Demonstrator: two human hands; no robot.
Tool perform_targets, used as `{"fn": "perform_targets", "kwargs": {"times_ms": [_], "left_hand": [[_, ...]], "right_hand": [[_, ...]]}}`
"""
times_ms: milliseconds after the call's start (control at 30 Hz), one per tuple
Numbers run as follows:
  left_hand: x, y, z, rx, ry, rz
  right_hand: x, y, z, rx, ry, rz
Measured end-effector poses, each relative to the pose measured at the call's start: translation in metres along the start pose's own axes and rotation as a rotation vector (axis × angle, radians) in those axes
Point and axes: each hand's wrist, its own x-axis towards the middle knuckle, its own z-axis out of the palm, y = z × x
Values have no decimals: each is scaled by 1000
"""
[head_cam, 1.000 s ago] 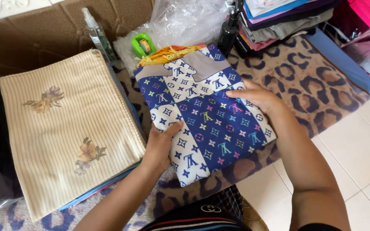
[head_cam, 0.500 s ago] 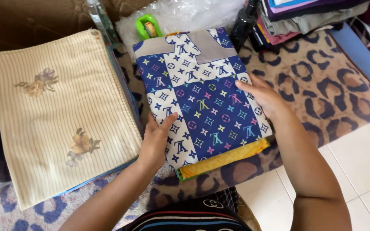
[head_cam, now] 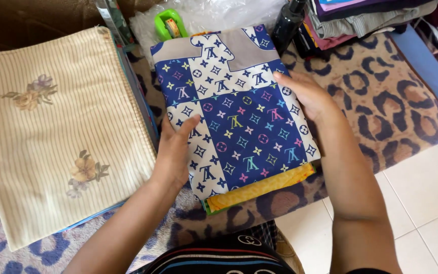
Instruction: Spraying folded laundry items with a liquid and stacking them neatly
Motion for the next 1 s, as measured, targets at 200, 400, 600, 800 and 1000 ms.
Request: {"fn": "perform_targets", "kwargs": {"times_ms": [200, 400, 600, 800, 1000], "left_hand": [[8, 4, 7, -4, 83, -11], [-11, -10, -4, -9, -59, -33], [-34, -17, 1, 112, -30, -238], [-50, -19, 1, -41, -291, 162], [-89, 40, -31, 17, -384, 417]], "right_hand": [[19, -2, 17, 24, -81, -117], [20, 6, 10, -7, -20, -118], [22, 16, -7, -23, -87, -113], [17, 10, -25, -190, -6, -157], [3, -62, -21, -361, 219, -466]]}}
